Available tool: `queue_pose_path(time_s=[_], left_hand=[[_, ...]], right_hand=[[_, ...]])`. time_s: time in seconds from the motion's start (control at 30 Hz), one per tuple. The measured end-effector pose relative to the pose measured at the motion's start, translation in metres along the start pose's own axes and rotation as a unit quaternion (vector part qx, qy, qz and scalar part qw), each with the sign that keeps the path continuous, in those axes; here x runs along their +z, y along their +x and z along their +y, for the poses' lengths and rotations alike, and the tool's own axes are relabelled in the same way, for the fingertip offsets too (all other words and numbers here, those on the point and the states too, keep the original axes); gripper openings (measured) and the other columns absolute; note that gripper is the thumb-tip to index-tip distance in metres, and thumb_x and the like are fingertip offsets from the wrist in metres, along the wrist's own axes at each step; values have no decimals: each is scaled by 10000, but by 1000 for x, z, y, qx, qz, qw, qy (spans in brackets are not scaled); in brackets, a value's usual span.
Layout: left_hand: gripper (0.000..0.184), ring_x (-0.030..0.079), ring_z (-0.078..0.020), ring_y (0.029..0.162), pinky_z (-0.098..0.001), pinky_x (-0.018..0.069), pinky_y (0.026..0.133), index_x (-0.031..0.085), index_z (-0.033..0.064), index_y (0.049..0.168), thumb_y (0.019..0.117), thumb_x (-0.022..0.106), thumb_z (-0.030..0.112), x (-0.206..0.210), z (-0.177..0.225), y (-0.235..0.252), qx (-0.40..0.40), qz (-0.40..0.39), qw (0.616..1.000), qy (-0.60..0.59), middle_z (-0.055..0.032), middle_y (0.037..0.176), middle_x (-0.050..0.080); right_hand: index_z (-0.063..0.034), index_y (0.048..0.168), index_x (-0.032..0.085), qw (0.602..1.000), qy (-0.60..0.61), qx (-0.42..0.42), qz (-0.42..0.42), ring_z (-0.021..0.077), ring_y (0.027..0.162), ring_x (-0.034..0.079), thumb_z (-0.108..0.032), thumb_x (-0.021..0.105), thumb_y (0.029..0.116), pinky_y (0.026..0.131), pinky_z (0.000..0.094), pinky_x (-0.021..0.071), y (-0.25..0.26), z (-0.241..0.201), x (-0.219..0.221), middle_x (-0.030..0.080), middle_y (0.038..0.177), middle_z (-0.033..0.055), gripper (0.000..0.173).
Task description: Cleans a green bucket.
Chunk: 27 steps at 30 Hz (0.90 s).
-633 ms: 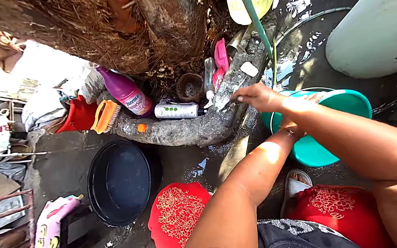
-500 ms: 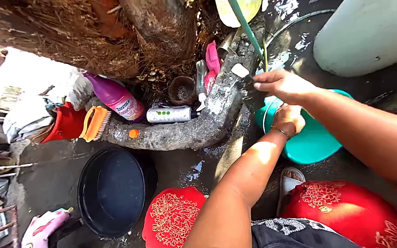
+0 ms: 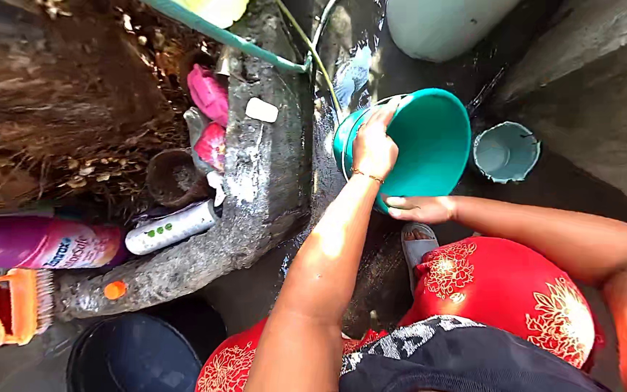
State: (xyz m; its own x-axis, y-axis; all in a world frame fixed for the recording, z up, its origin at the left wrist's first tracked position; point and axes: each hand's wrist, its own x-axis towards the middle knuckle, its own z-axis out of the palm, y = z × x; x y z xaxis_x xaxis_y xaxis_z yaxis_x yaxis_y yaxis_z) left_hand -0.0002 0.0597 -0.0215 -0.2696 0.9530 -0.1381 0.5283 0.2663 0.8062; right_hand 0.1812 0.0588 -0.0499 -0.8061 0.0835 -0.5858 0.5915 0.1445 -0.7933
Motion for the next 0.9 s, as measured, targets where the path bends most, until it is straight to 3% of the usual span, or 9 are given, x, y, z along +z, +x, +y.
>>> queue_pose_path(time_s=[0.1,0.2,0.3,0.4,0.53,0.63,0.7,0.8,0.9], left_hand=[[719,521,-191,1404,-438,409,1172,536,189,1513,883,462,-148,-1,14,11,-40,-18,999,14,-20,1505,572],[751,532,-194,1394,-449,428,1156,500,177,1538,863,482,-154,-5,12,26,-32,-42,998,17,-39,1516,560],[748,568,-200,1359,-446,441,1153,515,167,1527,848,517,-146,-3,17,37,34,-115,992,33,-48,1475,598],[752,566,-218,1360,-458,434,1149,499,170,1538,853,509,-141,-1,25,45,42,-135,989,43,-58,1475,597],[740,592,-202,1331,-464,465,1122,531,184,1517,849,508,-134,1,25,35,15,-95,995,34,-32,1456,616],[753,581,-198,1344,-464,451,1134,521,212,1526,857,518,-134,-5,25,36,0,-103,993,58,-18,1462,611],[770,579,-188,1345,-446,451,1137,515,205,1529,843,525,-144,-7,20,34,-1,-106,993,50,-18,1465,608],[753,589,-196,1336,-449,456,1133,534,202,1516,844,538,-137,-4,21,33,30,-115,991,55,-24,1453,619],[759,584,-196,1340,-445,453,1134,511,203,1533,852,522,-132,-3,19,30,9,-103,994,48,-24,1473,603]], right_hand=[[-41,1614,282,984,155,-86,10,125,1513,335,-536,212,1075,1255,339,261,-4,-5,1,364,1644,111,735],[-64,1598,365,991,-120,-62,0,236,1559,289,-350,248,1118,1288,434,183,-45,49,-25,354,1662,110,570],[4,1486,518,888,-446,-4,114,351,1518,365,-495,394,1076,1278,563,176,-70,113,-76,457,1587,186,658],[99,1513,420,830,-531,47,164,383,1561,249,-565,370,1048,1276,594,52,-63,109,-96,350,1628,257,811],[0,1577,368,989,-129,45,57,316,1574,229,-424,290,1119,1284,530,70,-22,43,-6,322,1663,186,629],[-26,1576,382,998,65,-4,-2,226,1553,296,-344,199,1123,1280,404,194,-12,22,-1,365,1649,142,584],[-23,1591,355,988,-153,-1,0,309,1569,251,-327,323,1125,1286,497,131,-18,63,-17,327,1665,166,557],[88,1513,425,872,-470,50,125,388,1549,280,-512,471,1045,1286,547,128,-25,121,-73,361,1620,262,762],[115,1557,307,854,-490,91,150,396,1584,156,-608,388,1023,1291,537,56,-14,114,-79,220,1672,276,902]])
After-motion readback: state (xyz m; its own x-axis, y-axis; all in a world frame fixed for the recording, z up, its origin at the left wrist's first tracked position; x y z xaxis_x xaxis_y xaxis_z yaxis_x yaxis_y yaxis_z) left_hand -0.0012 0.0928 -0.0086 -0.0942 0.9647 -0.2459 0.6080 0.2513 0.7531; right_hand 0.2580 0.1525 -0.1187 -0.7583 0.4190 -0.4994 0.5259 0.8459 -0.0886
